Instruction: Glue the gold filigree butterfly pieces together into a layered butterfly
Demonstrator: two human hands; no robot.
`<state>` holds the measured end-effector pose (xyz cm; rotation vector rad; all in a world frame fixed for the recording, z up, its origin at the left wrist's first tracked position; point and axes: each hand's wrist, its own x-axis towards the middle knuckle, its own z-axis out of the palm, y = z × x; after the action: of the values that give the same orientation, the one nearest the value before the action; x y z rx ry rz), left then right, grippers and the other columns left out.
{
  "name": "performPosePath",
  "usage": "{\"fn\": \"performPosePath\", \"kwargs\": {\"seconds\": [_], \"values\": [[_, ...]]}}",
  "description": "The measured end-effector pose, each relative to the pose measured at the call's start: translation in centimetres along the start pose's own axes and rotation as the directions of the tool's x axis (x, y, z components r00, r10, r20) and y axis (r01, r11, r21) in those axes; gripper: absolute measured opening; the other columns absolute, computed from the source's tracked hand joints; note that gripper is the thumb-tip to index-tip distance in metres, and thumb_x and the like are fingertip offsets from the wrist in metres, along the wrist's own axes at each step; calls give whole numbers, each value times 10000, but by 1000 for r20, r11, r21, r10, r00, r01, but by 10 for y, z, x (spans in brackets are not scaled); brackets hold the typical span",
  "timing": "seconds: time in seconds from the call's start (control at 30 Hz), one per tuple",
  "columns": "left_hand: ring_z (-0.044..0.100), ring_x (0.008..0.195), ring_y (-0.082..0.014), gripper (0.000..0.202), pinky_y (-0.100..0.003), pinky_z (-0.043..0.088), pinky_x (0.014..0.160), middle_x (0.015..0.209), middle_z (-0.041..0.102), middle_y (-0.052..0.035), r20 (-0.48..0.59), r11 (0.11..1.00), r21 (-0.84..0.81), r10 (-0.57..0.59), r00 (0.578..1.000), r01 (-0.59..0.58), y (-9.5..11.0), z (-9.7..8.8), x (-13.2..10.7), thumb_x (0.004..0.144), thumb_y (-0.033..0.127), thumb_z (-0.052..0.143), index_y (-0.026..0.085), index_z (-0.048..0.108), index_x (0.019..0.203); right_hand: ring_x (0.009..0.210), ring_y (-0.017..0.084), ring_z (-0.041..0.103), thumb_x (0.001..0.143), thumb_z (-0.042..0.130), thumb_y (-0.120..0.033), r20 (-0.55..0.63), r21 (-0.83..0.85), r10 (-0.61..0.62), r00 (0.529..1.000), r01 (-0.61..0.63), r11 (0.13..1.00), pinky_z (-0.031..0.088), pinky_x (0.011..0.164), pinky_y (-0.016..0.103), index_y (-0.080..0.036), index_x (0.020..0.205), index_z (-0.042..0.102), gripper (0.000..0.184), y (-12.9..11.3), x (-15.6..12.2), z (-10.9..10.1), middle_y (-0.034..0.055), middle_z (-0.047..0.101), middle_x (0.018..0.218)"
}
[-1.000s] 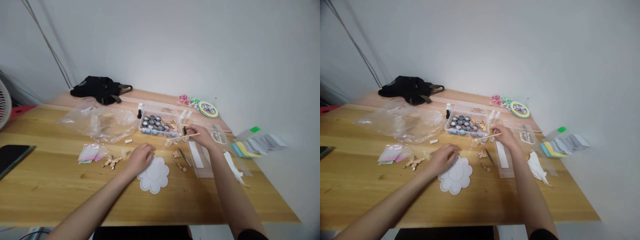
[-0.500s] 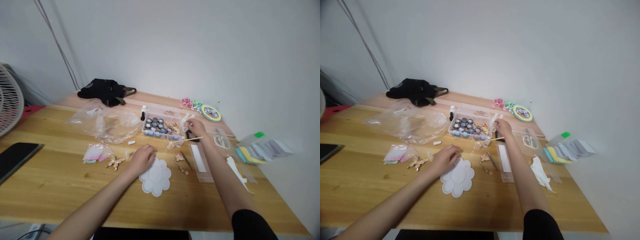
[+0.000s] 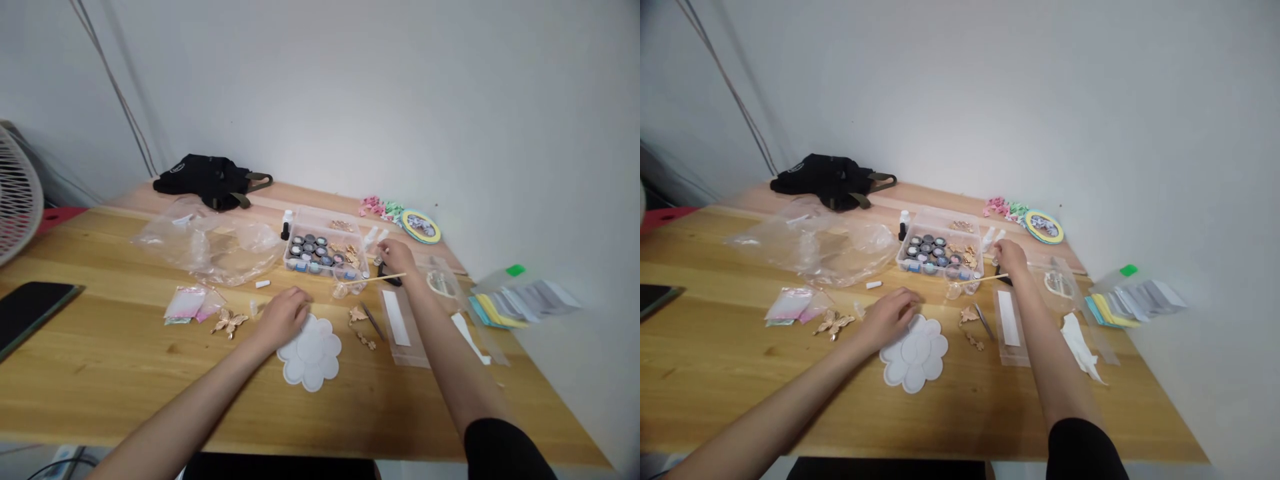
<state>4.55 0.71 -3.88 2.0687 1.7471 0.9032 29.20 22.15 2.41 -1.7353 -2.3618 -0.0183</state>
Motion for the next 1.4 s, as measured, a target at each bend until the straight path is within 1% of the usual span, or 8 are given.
{"fn": "performPosePath", "kwargs": {"seconds": [0.3, 0.47, 0.57, 0.73, 0.87, 0.97, 1.2, 1.4], "values": [[644, 942, -231, 192, -362, 506, 818, 990, 691, -94, 10, 1000, -17, -5, 1000, 5, 3, -3, -1, 861, 116, 477, 166, 647, 933, 953, 239, 664, 806, 554, -162, -52, 84, 7, 999, -3, 996, 479, 825, 324, -172, 967, 713, 227, 3, -2, 0, 103, 742, 1034], [641, 937, -231, 187, -368, 503, 822, 986, 691, -94, 13, 1000, -14, -2, 1000, 2, 3, -2, -1, 860, 116, 477, 169, 645, 921, 934, 239, 646, 869, 486, -276, -81, 195, -13, 997, 28, 980, 471, 834, 351, -159, 939, 702, 256, 4, -7, -31, 105, 728, 1028], [641, 933, -228, 188, -364, 503, 821, 983, 690, -93, 7, 1000, -20, 5, 1000, -4, 3, -2, -1, 860, 113, 474, 168, 643, 920, 887, 216, 646, 873, 467, -274, 11, 282, -95, 995, 88, 956, 479, 796, 321, -144, 931, 706, 278, 4, -12, -54, 91, 726, 961], [638, 923, -230, 175, -364, 503, 820, 964, 688, -93, -9, 1000, -17, 12, 1000, -12, 2, -1, -1, 863, 122, 476, 165, 641, 904, 612, 154, 614, 694, 685, -210, 344, 426, -307, 887, 144, 893, 465, 580, 246, -165, 934, 734, 249, -5, -31, -58, 3, 688, 671], [638, 923, -225, 183, -356, 501, 816, 961, 688, -86, -7, 1000, -16, 14, 1000, -14, 2, 0, -1, 857, 104, 472, 171, 637, 902, 580, 133, 557, 716, 704, -274, 396, 503, -427, 813, 197, 842, 411, 536, 225, -185, 1014, 718, 312, -19, -44, -35, -23, 645, 636], [640, 919, -219, 180, -350, 501, 811, 962, 688, -80, -11, 1000, -20, 4, 1000, -5, 2, -1, -1, 859, 107, 476, 178, 635, 901, 607, 136, 545, 735, 674, -265, 354, 506, -436, 828, 223, 833, 391, 542, 224, -176, 931, 719, 220, -21, -49, -28, -13, 632, 658], [639, 923, -219, 178, -356, 504, 816, 958, 687, -84, -16, 999, -25, 24, 1000, -24, -1, 0, -1, 858, 114, 479, 176, 637, 910, 557, 135, 524, 696, 606, -187, 231, 364, -269, 935, 173, 915, 383, 542, 233, -174, 825, 712, 167, 3, -40, -45, -22, 591, 599], [640, 926, -219, 174, -358, 506, 818, 961, 688, -84, -20, 999, -43, 11, 1000, -12, 1, 0, -1, 852, 114, 481, 176, 634, 908, 718, 176, 603, 742, 569, -150, 99, 192, -140, 985, 119, 974, 427, 661, 251, -164, 992, 721, 293, 2, -14, -29, 37, 693, 786]]}}
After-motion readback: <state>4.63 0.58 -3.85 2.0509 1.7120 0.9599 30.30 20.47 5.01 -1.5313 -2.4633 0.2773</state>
